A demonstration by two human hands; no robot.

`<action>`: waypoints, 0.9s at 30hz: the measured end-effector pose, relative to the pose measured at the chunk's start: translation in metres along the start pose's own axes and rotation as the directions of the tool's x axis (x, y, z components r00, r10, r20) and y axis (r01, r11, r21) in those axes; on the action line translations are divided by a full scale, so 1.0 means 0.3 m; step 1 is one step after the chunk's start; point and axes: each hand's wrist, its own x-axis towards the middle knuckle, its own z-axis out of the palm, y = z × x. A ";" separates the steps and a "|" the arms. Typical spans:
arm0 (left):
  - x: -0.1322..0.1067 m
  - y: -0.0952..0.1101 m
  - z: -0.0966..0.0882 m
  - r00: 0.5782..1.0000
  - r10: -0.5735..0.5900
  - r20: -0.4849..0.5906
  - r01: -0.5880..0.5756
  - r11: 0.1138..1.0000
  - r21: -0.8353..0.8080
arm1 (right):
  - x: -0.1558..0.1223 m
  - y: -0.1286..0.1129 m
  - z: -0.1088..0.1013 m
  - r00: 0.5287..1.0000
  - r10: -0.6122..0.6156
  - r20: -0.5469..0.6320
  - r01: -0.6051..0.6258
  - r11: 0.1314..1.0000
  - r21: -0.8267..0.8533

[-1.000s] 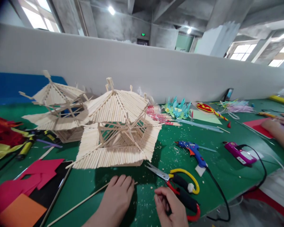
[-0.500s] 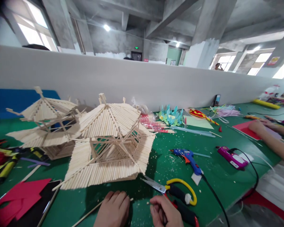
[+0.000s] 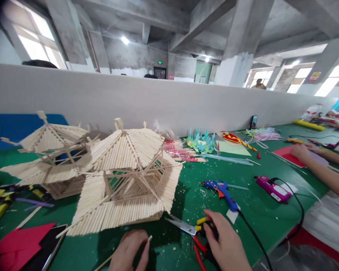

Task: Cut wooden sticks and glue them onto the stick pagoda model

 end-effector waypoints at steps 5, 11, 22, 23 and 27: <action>0.047 -0.037 -0.030 1.000 -0.013 -0.027 0.015 0.997 0.074 | 0.150 -0.192 0.040 0.979 -0.127 0.158 0.119 0.991 0.059; 0.050 -0.074 -0.030 0.998 -0.050 -0.036 0.056 0.984 0.170 | 0.221 -0.289 0.058 0.933 -0.261 0.249 0.235 0.964 0.127; 0.038 -0.175 -0.057 0.986 -0.086 -0.141 0.129 0.935 0.330 | 0.197 -0.316 0.074 0.882 -0.363 0.300 0.336 0.932 0.138; 0.039 -0.181 -0.062 0.982 -0.098 -0.162 0.150 0.926 0.346 | 0.196 -0.323 0.077 0.873 -0.374 0.312 0.347 0.927 0.141; 0.043 -0.193 -0.081 0.973 -0.117 -0.198 0.183 0.915 0.358 | 0.195 -0.346 0.071 0.844 -0.415 0.340 0.381 0.910 0.164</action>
